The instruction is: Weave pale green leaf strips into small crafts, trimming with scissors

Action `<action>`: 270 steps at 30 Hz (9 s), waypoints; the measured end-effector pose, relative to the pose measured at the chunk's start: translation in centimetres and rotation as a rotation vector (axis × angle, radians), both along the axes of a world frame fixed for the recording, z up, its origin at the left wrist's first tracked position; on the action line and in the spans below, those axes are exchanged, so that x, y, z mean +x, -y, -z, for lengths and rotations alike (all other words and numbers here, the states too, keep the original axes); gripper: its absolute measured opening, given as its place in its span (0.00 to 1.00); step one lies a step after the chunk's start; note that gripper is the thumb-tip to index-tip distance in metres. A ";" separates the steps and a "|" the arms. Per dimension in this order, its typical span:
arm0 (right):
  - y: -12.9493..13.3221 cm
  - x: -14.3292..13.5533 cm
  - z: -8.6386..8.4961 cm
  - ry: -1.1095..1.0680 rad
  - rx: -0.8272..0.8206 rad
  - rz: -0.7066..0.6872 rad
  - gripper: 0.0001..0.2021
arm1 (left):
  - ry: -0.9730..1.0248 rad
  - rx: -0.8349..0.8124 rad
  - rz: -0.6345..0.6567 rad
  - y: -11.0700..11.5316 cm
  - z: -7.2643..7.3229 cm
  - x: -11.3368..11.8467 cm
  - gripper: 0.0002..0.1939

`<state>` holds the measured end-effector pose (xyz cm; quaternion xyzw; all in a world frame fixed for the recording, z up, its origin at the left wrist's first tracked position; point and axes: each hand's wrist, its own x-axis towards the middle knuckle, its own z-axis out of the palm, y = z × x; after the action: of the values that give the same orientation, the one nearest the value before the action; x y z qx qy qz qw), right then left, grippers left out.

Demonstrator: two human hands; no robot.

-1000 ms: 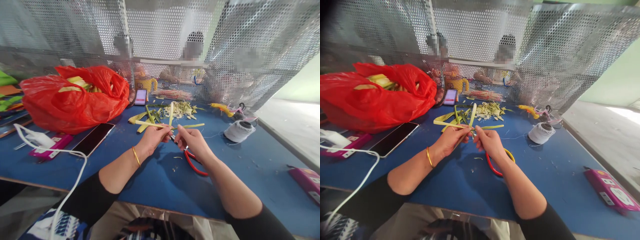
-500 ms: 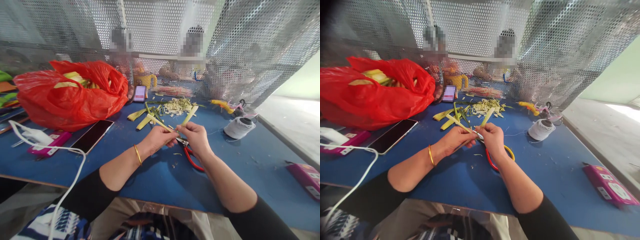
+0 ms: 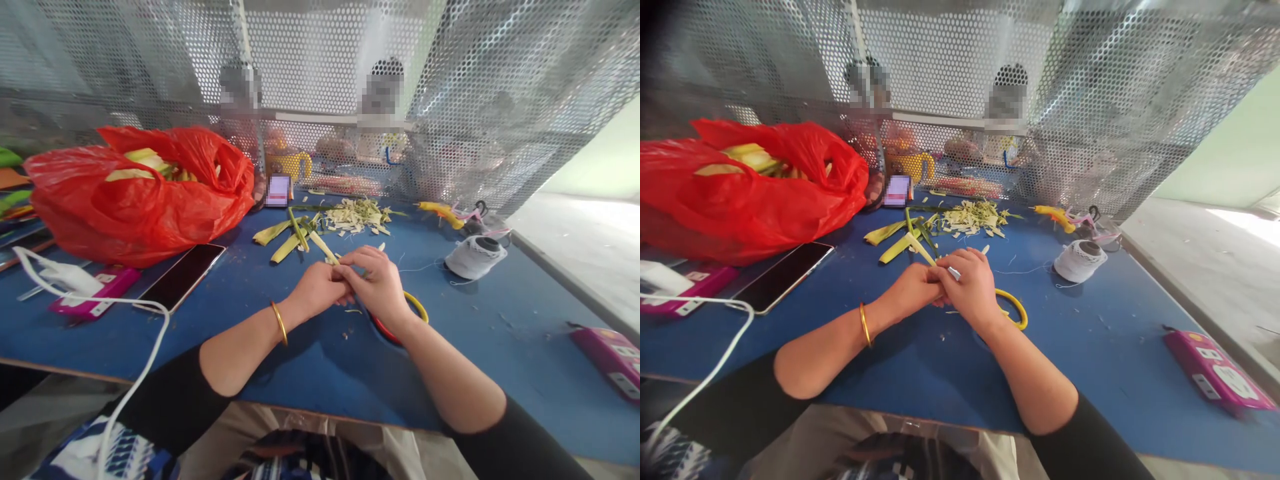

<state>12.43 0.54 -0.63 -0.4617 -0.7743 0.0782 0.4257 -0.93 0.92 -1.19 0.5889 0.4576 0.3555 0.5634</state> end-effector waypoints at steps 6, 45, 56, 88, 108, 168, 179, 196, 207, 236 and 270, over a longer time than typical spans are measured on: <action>-0.1 -0.3 1.1 -0.033 0.119 0.081 0.10 | 0.006 0.025 0.121 -0.1 0.7 -0.3 0.13; -0.2 -1.4 0.1 -1.003 -0.492 0.063 0.15 | 0.361 -0.216 -0.332 0.0 -2.0 -0.3 0.07; -0.5 -0.9 0.0 -0.949 -0.542 0.056 0.15 | 0.409 -0.253 -0.199 -0.2 -1.2 -0.5 0.08; -0.2 -1.3 0.5 -0.629 -0.701 -0.067 0.24 | 0.526 -0.091 -0.353 -0.8 -1.0 -0.7 0.03; -1.2 0.1 -0.3 -1.159 -0.660 0.019 0.22 | 0.289 0.068 0.025 -0.3 -1.6 -0.7 0.10; 0.2 -0.2 -0.3 -0.078 -0.385 0.170 0.18 | 0.537 -0.332 -0.349 -1.1 -1.3 -1.0 0.02; -0.4 0.4 -0.8 -0.449 -0.398 0.148 0.18 | 0.338 -0.150 -0.223 -0.9 -0.7 -0.8 0.04; -1.3 0.5 0.1 -0.596 -0.394 0.232 0.17 | 0.198 -0.074 -0.034 -0.5 -0.6 -0.8 0.09; -0.5 0.4 -0.5 -0.220 -0.274 0.105 0.11 | -0.140 0.235 0.009 -0.3 0.2 -0.6 0.14; -0.4 0.8 -0.8 -0.084 -0.416 0.227 0.21 | 0.437 -0.241 -0.213 -1.0 -1.1 -1.0 0.06; 1.2 -1.3 1.0 0.205 0.010 -0.021 0.12 | 0.667 -0.110 -0.442 -0.7 -0.2 0.1 0.08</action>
<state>11.13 -0.68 -1.66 -0.4572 -0.8188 0.0312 0.3457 -0.86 1.63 -1.02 0.2978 0.3837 0.6147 0.6215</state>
